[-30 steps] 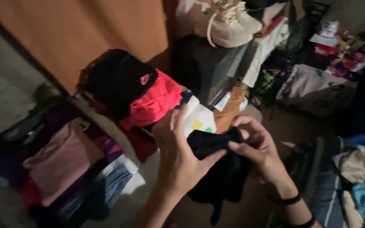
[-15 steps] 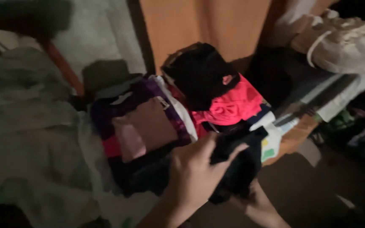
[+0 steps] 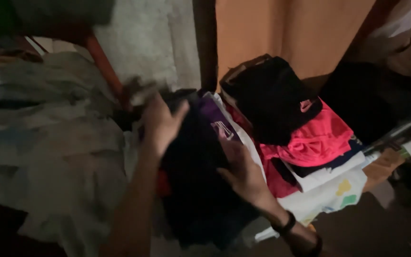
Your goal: Folding various pieces of laundry on a bed.
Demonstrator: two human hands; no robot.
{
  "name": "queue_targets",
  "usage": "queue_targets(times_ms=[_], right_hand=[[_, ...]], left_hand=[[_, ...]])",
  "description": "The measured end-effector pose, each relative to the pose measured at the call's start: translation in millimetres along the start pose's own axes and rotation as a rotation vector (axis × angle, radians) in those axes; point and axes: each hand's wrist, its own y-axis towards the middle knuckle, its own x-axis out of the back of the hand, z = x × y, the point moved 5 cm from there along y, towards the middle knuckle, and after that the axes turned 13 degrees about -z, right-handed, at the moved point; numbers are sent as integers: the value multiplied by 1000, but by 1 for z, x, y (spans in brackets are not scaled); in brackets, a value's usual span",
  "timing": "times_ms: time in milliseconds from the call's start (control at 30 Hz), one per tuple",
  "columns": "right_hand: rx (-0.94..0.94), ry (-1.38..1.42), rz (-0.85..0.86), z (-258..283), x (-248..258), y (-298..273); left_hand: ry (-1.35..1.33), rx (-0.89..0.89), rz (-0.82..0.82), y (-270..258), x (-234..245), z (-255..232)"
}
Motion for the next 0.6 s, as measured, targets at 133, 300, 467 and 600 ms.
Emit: queue_targets(times_ms=[133, 300, 467, 600], right_hand=[[97, -86, -65, -17, 7, -10], [-275, 48, 58, -5, 18, -24], [-243, 132, 57, 6, 21, -42], [-401, 106, 6, -13, 35, -71]], left_hand=[[37, 19, 266, -50, -61, 33], [-57, -30, 104, -55, -59, 41], [-167, -26, 31, -35, -68, 70], [26, 268, 388, -34, -29, 32]])
